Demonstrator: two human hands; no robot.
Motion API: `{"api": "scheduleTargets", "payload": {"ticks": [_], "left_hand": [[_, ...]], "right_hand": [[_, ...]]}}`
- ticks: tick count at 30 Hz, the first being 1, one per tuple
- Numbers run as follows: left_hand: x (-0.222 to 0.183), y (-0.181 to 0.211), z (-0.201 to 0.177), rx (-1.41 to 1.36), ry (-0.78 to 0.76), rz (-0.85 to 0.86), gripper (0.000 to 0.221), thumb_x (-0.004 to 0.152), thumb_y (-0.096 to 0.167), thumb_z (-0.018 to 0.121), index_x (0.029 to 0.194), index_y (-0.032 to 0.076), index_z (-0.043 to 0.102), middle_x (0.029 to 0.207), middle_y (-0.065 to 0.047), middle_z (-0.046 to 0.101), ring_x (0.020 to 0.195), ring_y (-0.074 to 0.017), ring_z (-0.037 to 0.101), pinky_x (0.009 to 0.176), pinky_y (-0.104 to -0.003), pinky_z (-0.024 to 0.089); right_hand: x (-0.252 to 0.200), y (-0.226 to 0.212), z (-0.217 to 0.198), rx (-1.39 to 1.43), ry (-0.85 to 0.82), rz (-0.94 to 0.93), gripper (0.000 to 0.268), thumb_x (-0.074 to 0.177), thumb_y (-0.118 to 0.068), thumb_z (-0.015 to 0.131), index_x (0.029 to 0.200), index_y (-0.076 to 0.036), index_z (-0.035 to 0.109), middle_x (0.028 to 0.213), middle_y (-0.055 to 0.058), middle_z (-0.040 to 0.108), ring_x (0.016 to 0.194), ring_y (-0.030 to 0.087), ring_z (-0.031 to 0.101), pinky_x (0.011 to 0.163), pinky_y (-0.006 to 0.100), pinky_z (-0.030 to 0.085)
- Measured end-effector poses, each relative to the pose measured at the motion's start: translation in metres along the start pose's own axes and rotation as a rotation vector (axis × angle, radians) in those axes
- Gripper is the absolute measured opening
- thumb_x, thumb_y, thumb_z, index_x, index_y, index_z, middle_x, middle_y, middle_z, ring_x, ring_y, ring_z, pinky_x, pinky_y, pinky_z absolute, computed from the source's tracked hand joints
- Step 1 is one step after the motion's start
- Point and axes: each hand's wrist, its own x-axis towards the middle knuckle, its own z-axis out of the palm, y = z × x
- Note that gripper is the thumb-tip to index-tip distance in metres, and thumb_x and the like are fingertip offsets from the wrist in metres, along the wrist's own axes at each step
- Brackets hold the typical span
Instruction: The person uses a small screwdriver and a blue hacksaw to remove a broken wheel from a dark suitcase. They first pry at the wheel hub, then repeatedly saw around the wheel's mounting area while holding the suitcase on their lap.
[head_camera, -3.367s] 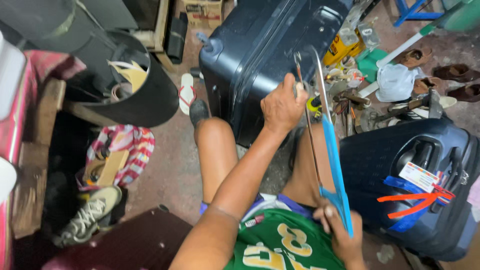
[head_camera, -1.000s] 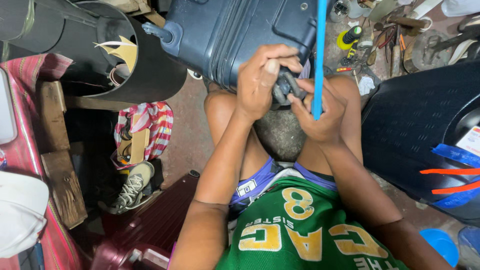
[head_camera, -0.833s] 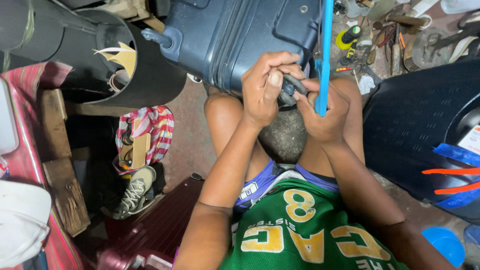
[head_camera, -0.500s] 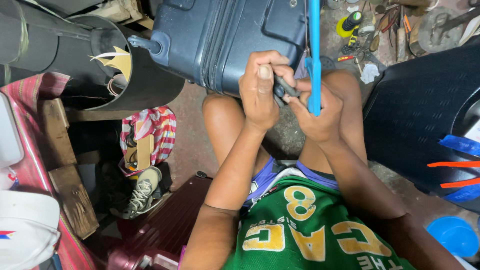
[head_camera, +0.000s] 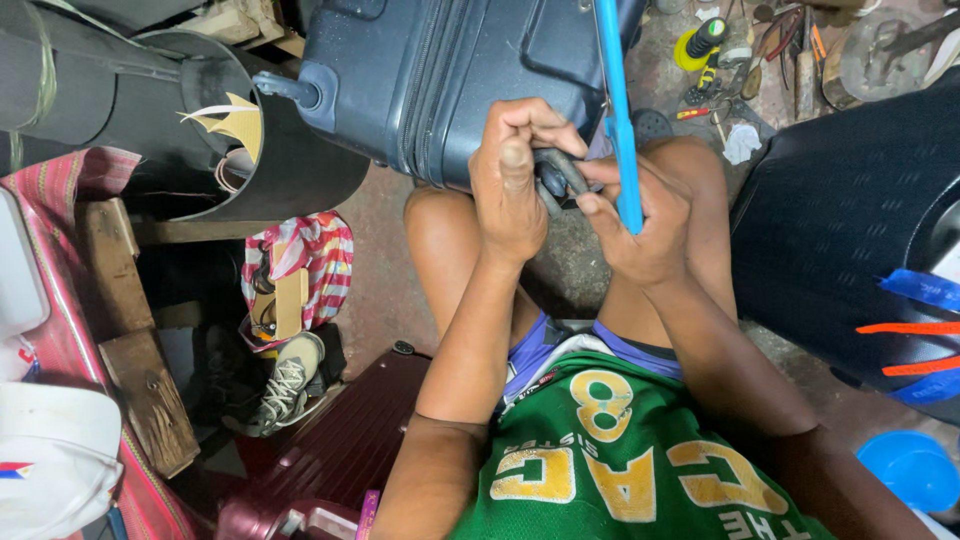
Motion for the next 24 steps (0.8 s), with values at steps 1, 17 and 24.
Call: {"api": "scheduleTargets", "payload": {"ticks": [1, 17, 24], "left_hand": [[-0.001, 0.000, -0.001, 0.016, -0.006, 0.003, 0.070, 0.108, 0.066, 0.038, 0.117, -0.001, 0.054, 0.088, -0.012, 0.066, 0.081, -0.0138, 0.065, 0.078, -0.026, 0.054], [0.005, 0.017, -0.015, 0.547, 0.020, 0.163, 0.102, 0.094, 0.085, 0.008, 0.103, 0.000, 0.065, 0.081, -0.010, 0.064, 0.075, -0.0203, 0.067, 0.067, -0.030, 0.052], [0.017, 0.023, -0.021, 0.721, -0.097, 0.270, 0.092, 0.104, 0.071, 0.005, 0.090, 0.008, 0.069, 0.077, -0.008, 0.062, 0.085, -0.0277, 0.059, 0.086, -0.040, 0.038]], "right_hand": [[-0.001, -0.001, 0.001, 0.018, 0.004, -0.007, 0.024, 0.101, -0.010, 0.076, 0.119, 0.003, 0.068, 0.094, 0.010, 0.066, 0.074, 0.013, 0.062, 0.070, 0.027, 0.051], [0.004, 0.000, 0.011, 0.028, -0.098, -0.022, 0.059, 0.074, -0.024, 0.096, 0.120, 0.001, 0.069, 0.080, 0.004, 0.058, 0.063, 0.015, 0.052, 0.061, 0.030, 0.044], [0.011, -0.001, 0.014, -0.027, -0.088, -0.054, 0.054, 0.079, -0.019, 0.093, 0.122, 0.001, 0.068, 0.085, 0.008, 0.057, 0.074, 0.023, 0.060, 0.071, 0.035, 0.051]]}}
